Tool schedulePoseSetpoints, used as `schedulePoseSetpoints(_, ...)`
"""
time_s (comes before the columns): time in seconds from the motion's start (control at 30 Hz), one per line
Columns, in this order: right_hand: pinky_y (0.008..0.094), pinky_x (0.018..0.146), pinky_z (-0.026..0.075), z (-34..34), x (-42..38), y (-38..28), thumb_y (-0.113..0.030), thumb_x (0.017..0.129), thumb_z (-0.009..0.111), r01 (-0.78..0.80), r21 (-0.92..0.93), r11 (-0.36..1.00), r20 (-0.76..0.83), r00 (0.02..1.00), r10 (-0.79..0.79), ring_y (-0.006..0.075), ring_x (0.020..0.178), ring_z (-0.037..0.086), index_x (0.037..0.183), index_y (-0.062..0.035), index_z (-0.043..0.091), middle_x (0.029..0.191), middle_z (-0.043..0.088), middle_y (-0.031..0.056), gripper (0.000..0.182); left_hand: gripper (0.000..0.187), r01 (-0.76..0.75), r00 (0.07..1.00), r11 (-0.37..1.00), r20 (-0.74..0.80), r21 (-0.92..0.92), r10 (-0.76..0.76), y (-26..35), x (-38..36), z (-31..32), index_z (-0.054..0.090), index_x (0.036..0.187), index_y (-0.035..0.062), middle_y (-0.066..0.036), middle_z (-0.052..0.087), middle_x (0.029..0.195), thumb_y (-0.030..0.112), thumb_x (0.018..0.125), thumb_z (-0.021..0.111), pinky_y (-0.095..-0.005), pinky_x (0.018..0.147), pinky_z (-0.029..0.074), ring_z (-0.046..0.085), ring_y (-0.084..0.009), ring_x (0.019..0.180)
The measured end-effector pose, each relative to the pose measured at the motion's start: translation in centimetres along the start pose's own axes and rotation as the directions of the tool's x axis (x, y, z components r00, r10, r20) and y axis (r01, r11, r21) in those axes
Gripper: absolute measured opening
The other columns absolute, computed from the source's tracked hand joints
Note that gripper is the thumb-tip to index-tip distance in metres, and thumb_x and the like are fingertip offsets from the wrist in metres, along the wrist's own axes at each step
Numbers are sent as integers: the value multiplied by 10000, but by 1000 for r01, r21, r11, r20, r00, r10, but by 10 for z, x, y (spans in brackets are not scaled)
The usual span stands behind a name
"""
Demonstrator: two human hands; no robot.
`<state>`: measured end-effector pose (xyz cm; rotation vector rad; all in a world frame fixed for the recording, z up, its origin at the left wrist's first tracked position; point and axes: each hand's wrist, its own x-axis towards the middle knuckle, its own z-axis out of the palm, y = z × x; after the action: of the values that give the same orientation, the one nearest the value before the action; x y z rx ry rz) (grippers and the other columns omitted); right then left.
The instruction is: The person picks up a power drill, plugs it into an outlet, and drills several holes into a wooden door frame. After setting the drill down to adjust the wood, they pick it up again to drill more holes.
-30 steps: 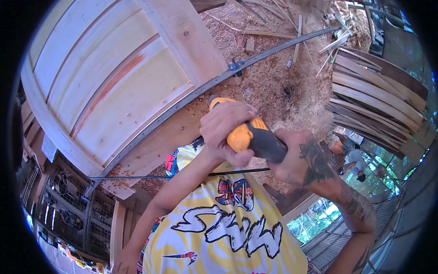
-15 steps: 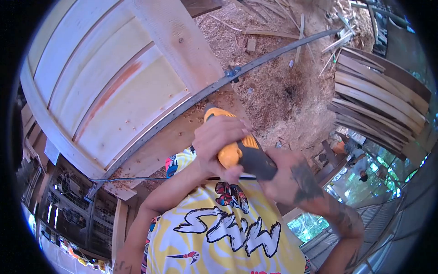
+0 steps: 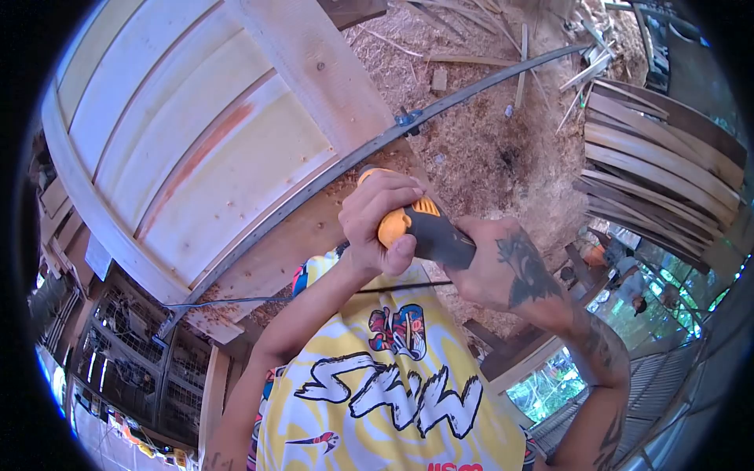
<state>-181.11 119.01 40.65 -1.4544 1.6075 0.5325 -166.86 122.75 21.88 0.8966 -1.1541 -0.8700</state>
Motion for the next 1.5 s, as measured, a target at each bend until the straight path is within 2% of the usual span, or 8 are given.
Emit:
schedulePoseSetpoints(0.37, 409, 715, 573, 29, -148, 21, -76, 766, 936, 213, 225, 951, -469, 879, -87, 241, 757, 735, 1046, -3, 749, 868, 764, 124, 345, 601, -100, 939, 994, 336, 47, 79, 136, 30, 17, 752, 1024, 11, -112, 744, 902, 603, 920, 757, -392, 693, 573, 733, -302, 780)
schedulePoseSetpoints(0.53, 342, 715, 555, 151, -170, 96, -61, 814, 918, 427, 521, 739, -688, 723, 67, 155, 765, 688, 1093, 38, 733, 905, 742, 81, 348, 592, -292, 956, 912, 111, 289, 271, 170, -31, 9, 673, 1257, 46, -163, 668, 1323, 571, 994, 748, -507, 1070, 493, 642, -333, 1222)
schedulePoseSetpoints(0.63, 304, 656, 540, 217, -157, 129, -25, 859, 853, 647, 449, 616, -792, 607, -60, 143, 701, 673, 1091, 68, 718, 935, 751, 100, 284, 699, 172, 957, 960, -269, 222, -109, 180, -109, -16, 593, 1413, 27, -151, 650, 1331, 603, 1033, 702, -464, 1072, 517, 643, -338, 1243)
schedulePoseSetpoints(0.73, 295, 615, 532, 272, -140, 143, -13, 891, 814, 830, 271, 487, -881, 417, -221, 148, 658, 669, 1115, 85, 709, 938, 752, 108, 266, 799, 770, 630, 586, 156, -252, -761, 209, -172, -55, 519, 1502, 10, -130, 603, 1388, 656, 1058, 675, -430, 1115, 504, 616, -264, 1293)
schedulePoseSetpoints(1.0, 435, 791, 619, 409, -133, 91, -111, 848, 902, 976, -173, 133, -703, -28, -711, 375, 892, 771, 1222, 46, 742, 1068, 773, 185, 436, 636, 405, 818, 804, -219, -436, -531, 302, -303, -89, 618, 1374, 13, -74, 735, 1180, 443, 974, 860, -376, 938, 623, 743, -176, 1055)
schedulePoseSetpoints(1.27, 452, 1035, 600, 501, -134, 60, -100, 932, 816, 978, -122, 170, -373, 113, -921, 376, 1201, 741, 1254, 0, 773, 1315, 746, 201, 340, 853, -157, 686, 960, -725, -233, -64, 352, -489, -254, 490, 1509, -38, -199, 667, 1346, 568, 972, 761, -512, 1094, 593, 713, -314, 1222)
schedulePoseSetpoints(1.37, 484, 1026, 579, 550, -89, 82, -227, 1028, 752, 802, 336, 493, -215, 575, -789, 338, 1083, 760, 1194, 18, 792, 1171, 784, 199, 299, 947, -457, 732, 836, -662, -304, 160, 432, -488, -292, 425, 1547, -46, -194, 624, 1309, 600, 949, 774, -591, 1288, 346, 621, -333, 1324)
schedulePoseSetpoints(1.5, 426, 934, 587, 599, -57, 22, -483, 1158, 516, 532, 562, 634, 85, 725, -684, 286, 997, 786, 1155, 0, 819, 1056, 821, 147, 570, 838, -670, 685, 654, -632, -350, 363, 484, -500, -351, 422, 1526, -15, -120, 624, 1238, 488, 966, 789, -599, 1378, 178, 654, -258, 1256)
